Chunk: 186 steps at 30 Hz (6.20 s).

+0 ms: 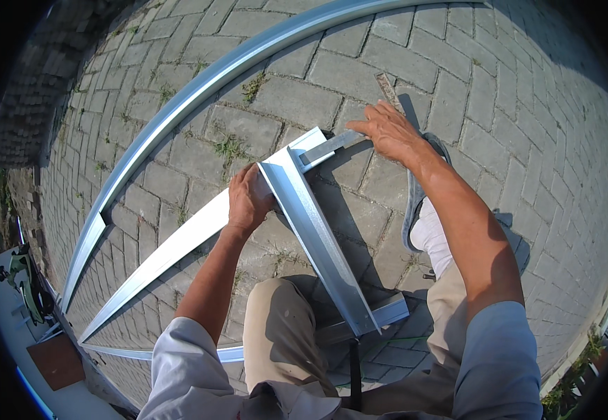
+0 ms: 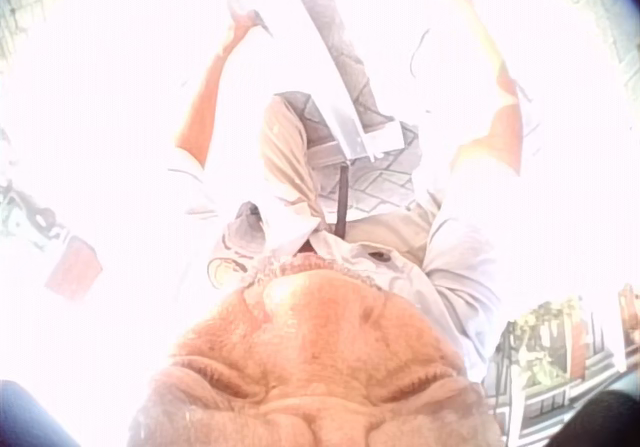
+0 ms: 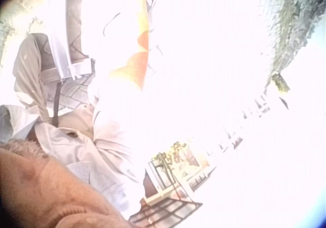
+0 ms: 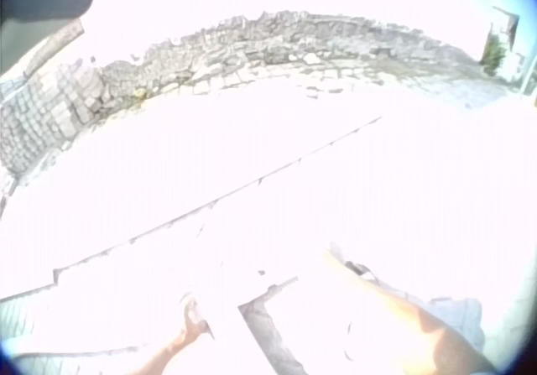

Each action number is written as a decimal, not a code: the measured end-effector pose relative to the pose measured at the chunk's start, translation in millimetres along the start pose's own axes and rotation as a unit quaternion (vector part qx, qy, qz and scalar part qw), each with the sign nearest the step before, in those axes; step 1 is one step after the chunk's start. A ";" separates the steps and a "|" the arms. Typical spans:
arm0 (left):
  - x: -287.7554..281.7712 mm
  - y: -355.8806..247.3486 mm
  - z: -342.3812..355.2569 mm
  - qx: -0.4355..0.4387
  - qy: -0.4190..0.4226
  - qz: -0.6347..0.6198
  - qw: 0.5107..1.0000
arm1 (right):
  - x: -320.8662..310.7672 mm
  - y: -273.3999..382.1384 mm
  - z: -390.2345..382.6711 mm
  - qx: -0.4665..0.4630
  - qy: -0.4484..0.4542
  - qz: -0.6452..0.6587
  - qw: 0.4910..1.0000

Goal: Measure and drill holes into aluminum frame segments for assembly.

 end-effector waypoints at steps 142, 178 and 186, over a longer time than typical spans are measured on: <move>-9.0 0.4 5.2 0.027 0.029 0.000 0.999 | -2.8 -14.1 26.6 0.069 0.074 0.029 0.994; -26.8 -0.2 6.2 0.043 0.063 0.018 0.997 | 0.1 -7.1 30.2 0.085 0.129 0.040 0.987; -24.1 5.6 5.1 0.056 0.061 0.017 0.996 | 6.6 -9.1 29.5 0.071 0.098 0.036 0.992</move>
Point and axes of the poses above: each hand's wrist, its own z-axis towards the middle knuckle, its own x-axis out of the palm, y = z × x, the point moved 4 cm from there along z, towards the middle knuckle, and after that the axes turned 2 degrees about -y, right-handed, at the moved point
